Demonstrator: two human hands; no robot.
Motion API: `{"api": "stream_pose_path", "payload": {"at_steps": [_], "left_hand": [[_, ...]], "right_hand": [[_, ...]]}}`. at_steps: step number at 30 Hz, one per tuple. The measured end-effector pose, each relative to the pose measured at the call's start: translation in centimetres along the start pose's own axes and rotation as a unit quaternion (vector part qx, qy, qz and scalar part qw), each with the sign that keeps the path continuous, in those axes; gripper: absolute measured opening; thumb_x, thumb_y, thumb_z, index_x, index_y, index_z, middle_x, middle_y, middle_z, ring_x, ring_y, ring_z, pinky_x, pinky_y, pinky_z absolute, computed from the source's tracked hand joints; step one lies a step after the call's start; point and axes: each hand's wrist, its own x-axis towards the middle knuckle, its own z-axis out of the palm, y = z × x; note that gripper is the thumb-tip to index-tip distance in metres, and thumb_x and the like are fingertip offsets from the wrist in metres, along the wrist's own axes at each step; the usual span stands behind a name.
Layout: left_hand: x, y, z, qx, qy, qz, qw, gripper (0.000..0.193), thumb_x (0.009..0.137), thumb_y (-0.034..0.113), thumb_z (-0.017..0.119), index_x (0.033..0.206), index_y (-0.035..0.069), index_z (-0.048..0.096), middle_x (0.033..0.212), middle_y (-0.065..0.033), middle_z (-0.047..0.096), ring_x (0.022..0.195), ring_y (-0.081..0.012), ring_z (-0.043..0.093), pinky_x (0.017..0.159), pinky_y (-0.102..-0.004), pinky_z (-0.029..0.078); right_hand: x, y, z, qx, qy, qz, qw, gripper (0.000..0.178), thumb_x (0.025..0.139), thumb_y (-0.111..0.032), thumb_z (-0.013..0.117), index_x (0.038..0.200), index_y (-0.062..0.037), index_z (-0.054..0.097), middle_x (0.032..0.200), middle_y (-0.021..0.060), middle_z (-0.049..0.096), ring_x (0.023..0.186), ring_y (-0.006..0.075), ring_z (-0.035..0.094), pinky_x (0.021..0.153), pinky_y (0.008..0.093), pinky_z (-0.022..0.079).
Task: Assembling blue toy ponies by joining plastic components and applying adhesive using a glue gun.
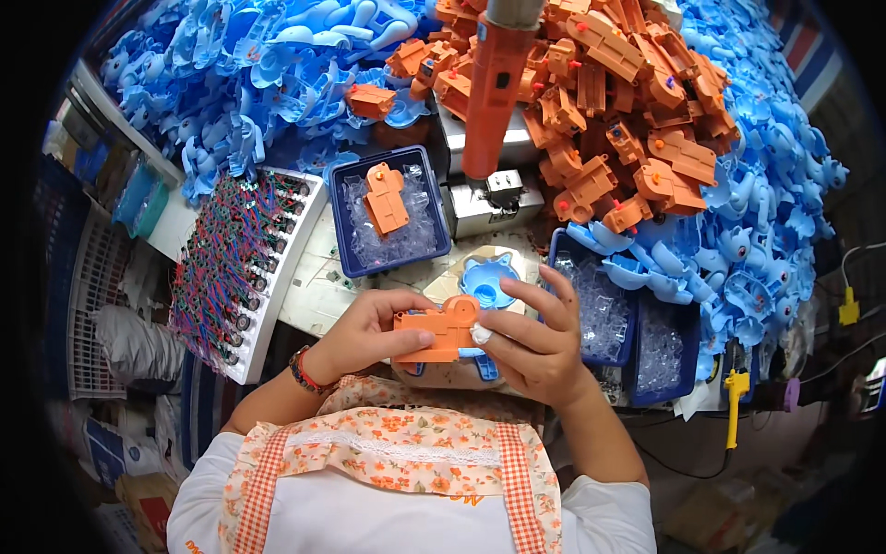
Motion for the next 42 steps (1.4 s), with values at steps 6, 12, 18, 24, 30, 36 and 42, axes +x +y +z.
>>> {"api": "stream_pose_path", "payload": {"at_steps": [6, 12, 18, 24, 30, 36, 42], "left_hand": [[0.5, -1.1, 1.7, 0.066, 0.066, 0.08, 0.992, 0.041, 0.091, 0.015, 0.072, 0.123, -0.005, 0.059, 0.104, -0.0058, 0.067, 0.091, -0.0066, 0.064, 0.076, -0.0217, 0.054], [1.0, -2.1, 1.9, 0.131, 0.117, 0.151, 0.973, 0.043, 0.088, 0.021, 0.075, 0.12, -0.003, 0.061, 0.09, -0.0065, 0.069, 0.067, -0.0044, 0.062, 0.058, -0.0206, 0.049], [0.4, -0.3, 1.2, 0.252, 0.084, 0.16, 0.951, 0.043, 0.085, 0.01, 0.075, 0.123, -0.002, 0.06, 0.105, -0.0116, 0.07, 0.091, -0.012, 0.067, 0.076, -0.0253, 0.055], [0.5, -0.2, 1.3, 0.308, 0.097, 0.224, 0.92, 0.037, 0.078, 0.012, 0.079, 0.11, 0.0, 0.067, 0.098, -0.0113, 0.068, 0.084, -0.0207, 0.065, 0.073, -0.0319, 0.051], [1.4, -0.5, 0.9, 0.433, 0.177, 0.335, 0.818, 0.033, 0.069, 0.018, 0.084, 0.094, 0.004, 0.069, 0.086, -0.0094, 0.064, 0.085, -0.0277, 0.06, 0.076, -0.0375, 0.047], [2.8, -3.1, 1.0, 0.492, 0.168, 0.328, 0.788, 0.03, 0.071, 0.024, 0.082, 0.093, 0.007, 0.069, 0.084, -0.0072, 0.06, 0.087, -0.0278, 0.058, 0.078, -0.0402, 0.047], [3.2, -4.0, 1.2, 0.532, 0.162, 0.298, 0.776, 0.041, 0.072, 0.027, 0.081, 0.105, 0.009, 0.066, 0.088, -0.0068, 0.06, 0.093, -0.0288, 0.057, 0.084, -0.0414, 0.045]], "right_hand": [[-0.8, -1.2, 3.4, -0.014, 0.154, 0.134, 0.979, 0.02, 0.07, -0.004, 0.082, 0.082, -0.0088, 0.066, 0.094, 0.0047, 0.067, 0.108, 0.0332, 0.062, 0.106, 0.0547, 0.039], [-1.0, -0.5, 3.7, 0.025, 0.167, 0.18, 0.969, 0.021, 0.076, -0.008, 0.08, 0.088, -0.0051, 0.064, 0.104, 0.0107, 0.062, 0.109, 0.0317, 0.06, 0.1, 0.0473, 0.044], [-0.6, 0.6, 1.6, 0.215, 0.101, 0.265, 0.935, 0.034, 0.086, -0.022, 0.074, 0.111, -0.0003, 0.065, 0.118, 0.0153, 0.061, 0.113, 0.0283, 0.058, 0.098, 0.0375, 0.044], [-1.0, 1.2, 2.0, 0.352, 0.045, 0.241, 0.904, 0.038, 0.083, -0.019, 0.075, 0.115, -0.0006, 0.067, 0.117, 0.0161, 0.065, 0.113, 0.0286, 0.061, 0.101, 0.0391, 0.043], [-0.6, 1.1, 2.3, 0.329, 0.025, 0.264, 0.906, 0.035, 0.083, -0.018, 0.074, 0.113, -0.0012, 0.069, 0.117, 0.0159, 0.065, 0.112, 0.0284, 0.061, 0.099, 0.0395, 0.044], [-1.0, 0.4, 1.1, 0.14, 0.036, 0.3, 0.943, 0.031, 0.079, -0.002, 0.072, 0.109, 0.0007, 0.067, 0.117, 0.0163, 0.063, 0.107, 0.0292, 0.063, 0.093, 0.0356, 0.048], [-3.8, -1.1, -1.9, 0.039, 0.091, 0.301, 0.948, 0.02, 0.078, 0.005, 0.07, 0.097, 0.0014, 0.067, 0.106, 0.0149, 0.067, 0.096, 0.0272, 0.066, 0.084, 0.0335, 0.05]]}}
